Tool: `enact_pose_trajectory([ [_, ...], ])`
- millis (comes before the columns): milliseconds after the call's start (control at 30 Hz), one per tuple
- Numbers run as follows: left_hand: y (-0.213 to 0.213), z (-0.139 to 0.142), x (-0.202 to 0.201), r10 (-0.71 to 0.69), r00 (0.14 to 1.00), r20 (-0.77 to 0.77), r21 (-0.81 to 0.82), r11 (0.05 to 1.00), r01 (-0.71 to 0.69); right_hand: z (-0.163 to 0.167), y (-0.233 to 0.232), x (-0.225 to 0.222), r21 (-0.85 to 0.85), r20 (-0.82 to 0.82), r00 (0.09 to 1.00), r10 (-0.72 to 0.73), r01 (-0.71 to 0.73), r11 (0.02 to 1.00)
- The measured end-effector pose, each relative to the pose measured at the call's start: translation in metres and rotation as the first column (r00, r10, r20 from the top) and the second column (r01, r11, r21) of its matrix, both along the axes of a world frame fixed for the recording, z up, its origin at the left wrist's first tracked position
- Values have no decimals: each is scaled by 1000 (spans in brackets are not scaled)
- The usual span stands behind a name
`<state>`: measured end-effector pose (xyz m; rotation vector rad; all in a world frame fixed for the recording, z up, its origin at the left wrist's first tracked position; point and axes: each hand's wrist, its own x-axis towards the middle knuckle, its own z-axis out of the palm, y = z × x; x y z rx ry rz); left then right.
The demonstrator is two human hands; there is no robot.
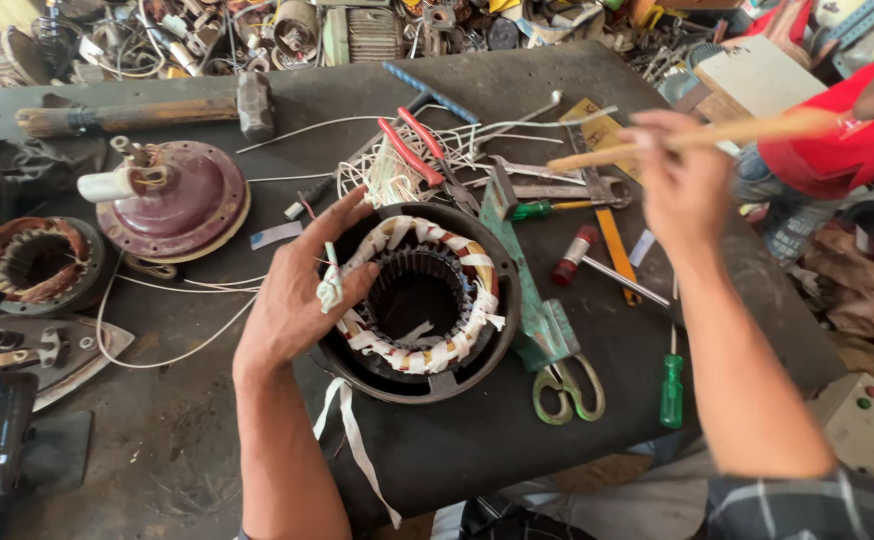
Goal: The person wraps white insulating tape around the stator windings of an electric motor, secures it with a small hammer, and uses a wooden stick to press the tape into place. The person also uses scissors to trim the tape and a screwdriver to adjust the windings.
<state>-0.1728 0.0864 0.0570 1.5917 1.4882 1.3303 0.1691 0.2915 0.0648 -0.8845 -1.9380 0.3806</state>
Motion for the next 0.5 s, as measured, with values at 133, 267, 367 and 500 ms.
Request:
enact_pose_trajectory([
  [133, 0, -3, 0, -10, 997, 73, -33, 999, 13, 16, -99, 23, -110, -362, 932, 14, -58, 992],
  [267, 1, -4, -1, -86, 979, 184, 1, 996, 88, 11, -168, 11, -213, -341, 936, -86, 12, 977],
  [367, 1, -3, -2, -64, 986, 157, -42, 997, 71, 8, -182, -6, -154, -299, 954, -17, -30, 988],
  [500, 1, -4, -3, -65, 977, 201, -52, 996, 77, 14, -182, -20, -52, -174, 984, -28, 19, 998],
])
